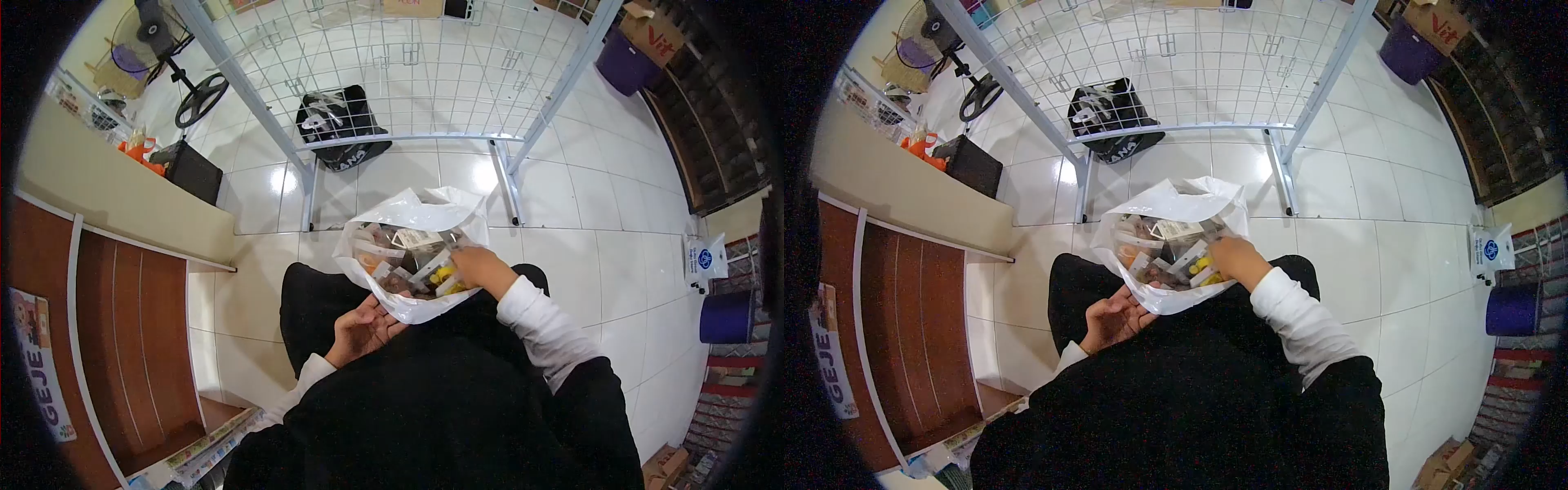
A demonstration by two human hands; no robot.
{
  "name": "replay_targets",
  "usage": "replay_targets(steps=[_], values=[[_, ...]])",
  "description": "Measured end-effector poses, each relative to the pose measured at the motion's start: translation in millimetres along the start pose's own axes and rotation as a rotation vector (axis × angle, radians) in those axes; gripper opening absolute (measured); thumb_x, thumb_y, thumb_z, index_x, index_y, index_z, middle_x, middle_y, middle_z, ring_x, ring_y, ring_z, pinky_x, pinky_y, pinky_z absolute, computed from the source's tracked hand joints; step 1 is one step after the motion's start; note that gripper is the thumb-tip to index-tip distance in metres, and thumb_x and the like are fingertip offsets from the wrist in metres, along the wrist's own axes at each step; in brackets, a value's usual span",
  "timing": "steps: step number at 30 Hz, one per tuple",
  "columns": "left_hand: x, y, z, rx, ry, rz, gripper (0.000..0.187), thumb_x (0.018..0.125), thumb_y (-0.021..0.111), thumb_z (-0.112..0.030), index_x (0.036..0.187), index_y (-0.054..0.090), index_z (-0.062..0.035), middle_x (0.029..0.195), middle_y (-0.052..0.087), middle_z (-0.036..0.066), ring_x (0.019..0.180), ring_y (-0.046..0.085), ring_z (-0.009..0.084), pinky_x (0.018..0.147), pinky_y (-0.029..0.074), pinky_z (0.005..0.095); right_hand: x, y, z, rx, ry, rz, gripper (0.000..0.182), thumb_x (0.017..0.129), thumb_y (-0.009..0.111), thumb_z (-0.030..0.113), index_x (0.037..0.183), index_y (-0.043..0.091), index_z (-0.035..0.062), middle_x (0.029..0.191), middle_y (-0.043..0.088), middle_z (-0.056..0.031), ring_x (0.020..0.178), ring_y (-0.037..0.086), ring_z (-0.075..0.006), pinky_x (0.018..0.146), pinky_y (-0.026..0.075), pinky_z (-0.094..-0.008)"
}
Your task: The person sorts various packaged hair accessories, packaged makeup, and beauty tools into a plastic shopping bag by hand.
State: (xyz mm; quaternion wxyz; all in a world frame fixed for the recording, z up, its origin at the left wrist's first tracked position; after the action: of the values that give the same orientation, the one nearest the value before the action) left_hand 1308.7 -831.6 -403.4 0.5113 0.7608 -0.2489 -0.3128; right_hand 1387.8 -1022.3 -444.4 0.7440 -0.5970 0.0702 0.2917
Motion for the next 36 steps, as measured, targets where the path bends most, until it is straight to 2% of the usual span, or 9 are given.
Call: replay_targets(steps=[8,11,16,19,24,27,30,33,36], values=[[-2,2,-4,0.138,0.017,-0.059,0.061,0.081,0.052,-0.015,0.136,0.028,-0.0004,0.135,0.041,0.018,0.123,0.044,0.0297,0.101,0.04,0.0397,4,-40,-34,0.0,-0.082,-0.11,0.046,0.066,0.072,0.014,0.103,0.051,-0.0019,0.103,0.056,-0.0212,0.088,0.06,-0.0379,0.073,0.05,-0.0431],[-1,-9,-3,0.258,-0.042,-0.188,0.051,0.089,0.053,-0.026,0.131,0.037,-0.0029,0.13,0.048,0.013,0.115,0.051,0.0248,0.098,0.043,0.0381,-38,-107,-55,0.16,0.299,-0.64,0.05,0.065,0.076,0.021,0.103,0.051,0.0004,0.089,0.062,-0.0204,0.092,0.058,-0.0372,0.074,0.048,-0.0437],[4,-39,6,0.335,-0.083,-0.371,0.038,0.092,0.052,-0.034,0.114,0.052,-0.0022,0.11,0.062,0.011,0.099,0.06,0.0203,0.084,0.049,0.0335,1,4,-103,0.876,0.231,-0.361,0.055,0.065,0.075,0.026,0.107,0.055,-0.0036,0.093,0.063,-0.0216,0.091,0.062,-0.0324,0.076,0.05,-0.0378],[5,-29,-3,0.379,-0.055,-0.412,0.035,0.092,0.053,-0.03,0.111,0.054,-0.0015,0.105,0.064,0.012,0.093,0.062,0.0215,0.078,0.049,0.0319,-9,-31,-103,0.628,0.274,-0.479,0.037,0.065,0.074,0.022,0.09,0.06,-0.0009,0.078,0.063,-0.0178,0.067,0.062,-0.0292,0.06,0.05,-0.0365],[2,-17,-31,0.404,0.031,-0.382,0.03,0.09,0.055,-0.025,0.105,0.056,0.0007,0.099,0.065,0.012,0.088,0.063,0.0222,0.067,0.05,0.0303,-21,-77,-82,0.26,0.352,-0.613,0.017,0.068,0.067,0.014,0.078,0.059,0.0024,0.082,0.063,-0.0197,0.077,0.062,-0.0369,0.068,0.048,-0.0431],[-8,-32,-39,0.698,0.004,-0.528,0.033,0.091,0.053,-0.029,0.102,0.057,0.0018,0.091,0.066,0.015,0.073,0.065,0.0253,0.061,0.051,0.0357,-11,-77,-86,0.256,0.421,-0.63,0.017,0.071,0.067,0.015,0.079,0.059,0.0022,0.079,0.062,-0.0193,0.076,0.062,-0.0368,0.066,0.048,-0.0434],[-17,-34,-93,1.821,0.076,-0.716,0.039,0.089,0.056,-0.036,0.087,0.058,0.0025,0.076,0.065,0.012,0.057,0.062,0.0226,0.049,0.047,0.0324,1,-71,-92,0.387,0.381,-0.657,0.022,0.073,0.068,0.019,0.079,0.059,0.0005,0.077,0.062,-0.0181,0.074,0.061,-0.0359,0.066,0.048,-0.0423],[-18,-55,-116,1.317,0.178,-1.006,0.047,0.084,0.06,-0.039,0.07,0.056,0.0051,0.056,0.058,0.016,0.048,0.06,0.0233,0.048,0.046,0.0346,5,-62,-94,0.625,0.368,-0.716,0.028,0.074,0.069,0.024,0.079,0.058,-0.0012,0.074,0.061,-0.0177,0.071,0.061,-0.0345,0.066,0.048,-0.0409],[8,-61,-115,1.546,0.106,-0.871,0.045,0.084,0.059,-0.037,0.07,0.057,0.005,0.06,0.059,0.019,0.046,0.06,0.0244,0.049,0.047,0.0379,3,-60,-87,0.779,0.335,-0.855,0.03,0.077,0.067,0.025,0.081,0.058,-0.0024,0.071,0.06,-0.0174,0.066,0.06,-0.031,0.063,0.047,-0.0397]])
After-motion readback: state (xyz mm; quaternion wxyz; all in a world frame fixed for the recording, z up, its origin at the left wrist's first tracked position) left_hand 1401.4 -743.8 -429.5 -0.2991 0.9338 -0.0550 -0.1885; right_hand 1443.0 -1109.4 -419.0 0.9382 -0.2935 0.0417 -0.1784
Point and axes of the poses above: each hand's wrist, its own x-axis towards the middle knuckle, its own y-axis out of the palm, z = x × y, the point moved 8 cm from there along x, towards the middle knuckle
